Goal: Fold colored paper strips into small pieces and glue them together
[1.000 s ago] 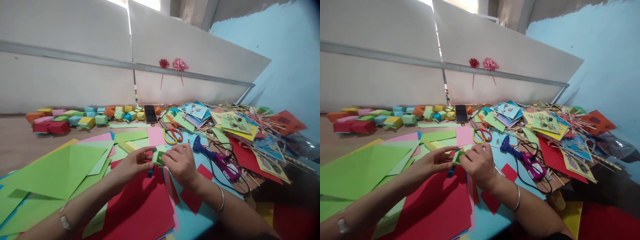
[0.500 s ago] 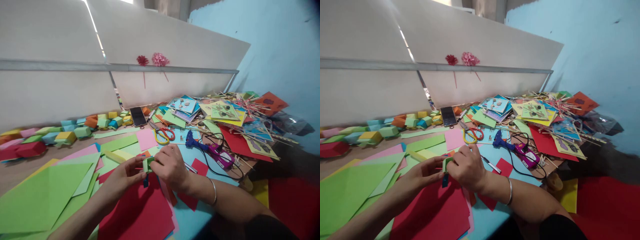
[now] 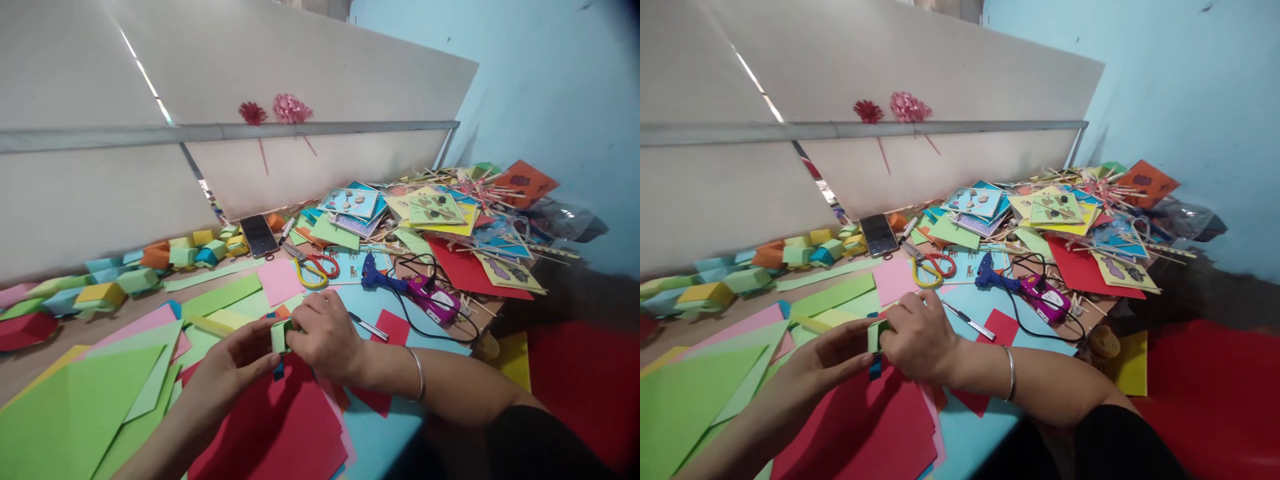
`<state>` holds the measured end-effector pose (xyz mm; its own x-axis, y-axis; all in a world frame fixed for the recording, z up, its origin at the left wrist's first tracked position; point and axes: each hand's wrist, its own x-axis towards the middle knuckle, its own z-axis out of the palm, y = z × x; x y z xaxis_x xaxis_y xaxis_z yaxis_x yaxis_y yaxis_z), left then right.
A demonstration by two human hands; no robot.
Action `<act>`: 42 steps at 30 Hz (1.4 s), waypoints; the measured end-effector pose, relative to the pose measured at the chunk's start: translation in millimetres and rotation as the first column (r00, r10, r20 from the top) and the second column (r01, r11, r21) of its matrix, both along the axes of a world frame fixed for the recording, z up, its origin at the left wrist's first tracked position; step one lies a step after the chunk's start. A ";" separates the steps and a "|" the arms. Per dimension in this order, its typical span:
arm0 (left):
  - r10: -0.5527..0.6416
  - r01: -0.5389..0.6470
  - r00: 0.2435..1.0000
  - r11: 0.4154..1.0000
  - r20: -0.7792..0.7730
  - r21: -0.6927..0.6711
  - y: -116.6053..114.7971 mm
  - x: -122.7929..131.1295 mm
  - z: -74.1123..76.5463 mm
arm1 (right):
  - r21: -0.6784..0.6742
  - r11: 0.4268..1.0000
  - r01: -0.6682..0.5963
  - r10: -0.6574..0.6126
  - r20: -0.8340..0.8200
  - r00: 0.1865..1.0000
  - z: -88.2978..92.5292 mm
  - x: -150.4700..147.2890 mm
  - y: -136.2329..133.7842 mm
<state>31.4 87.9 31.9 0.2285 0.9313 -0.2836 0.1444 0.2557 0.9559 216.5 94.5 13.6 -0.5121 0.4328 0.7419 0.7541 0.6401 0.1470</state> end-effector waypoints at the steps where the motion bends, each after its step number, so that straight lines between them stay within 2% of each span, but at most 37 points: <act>1: -0.014 0.014 1.000 1.000 -0.008 -0.010 0.4 -0.6 1.6 | -0.012 1.000 0.005 -0.004 0.013 1.000 0.8 -0.2 -0.5; 6: 0.013 -0.014 0.999 1.000 -0.043 -0.017 -1.3 -1.9 6.9 | -0.088 0.995 0.053 -0.047 0.070 0.996 5.3 -0.5 -4.1; 10: 0.078 -0.077 0.996 0.997 -0.036 0.016 -1.9 -0.7 6.5 | -0.106 0.992 0.072 -0.061 0.103 0.993 7.1 0.5 -6.5; 15: 0.163 -0.161 0.986 0.985 -0.022 0.059 0.3 1.2 0.5 | -0.102 0.991 0.086 -0.074 0.121 0.990 -1.5 -1.2 -5.6; 18: 0.169 -0.169 0.985 0.985 -0.016 0.028 -0.1 4.0 0.4 | -0.116 0.989 0.090 -0.073 0.142 0.987 -7.9 -3.4 -4.9; 24: 0.296 -0.294 0.949 0.955 0.109 -0.032 -0.1 5.3 -9.4 | -0.210 0.970 0.122 -0.077 0.209 0.975 -12.7 -5.5 -4.6; 29: 0.279 -0.276 0.947 0.960 0.159 -0.042 -0.1 6.1 -21.2 | -0.281 0.956 0.084 -0.018 0.231 0.973 -16.1 -5.4 -3.3; 35: 0.330 -0.328 0.934 0.944 0.134 -0.040 0.2 10.7 -23.4 | -0.406 0.909 0.090 0.031 0.283 0.959 -13.2 -4.3 -1.8; 42: 0.302 -0.313 0.948 0.944 0.105 0.109 0.1 12.9 -30.3 | -0.461 0.883 0.095 0.053 0.297 0.953 -9.8 -3.9 -3.6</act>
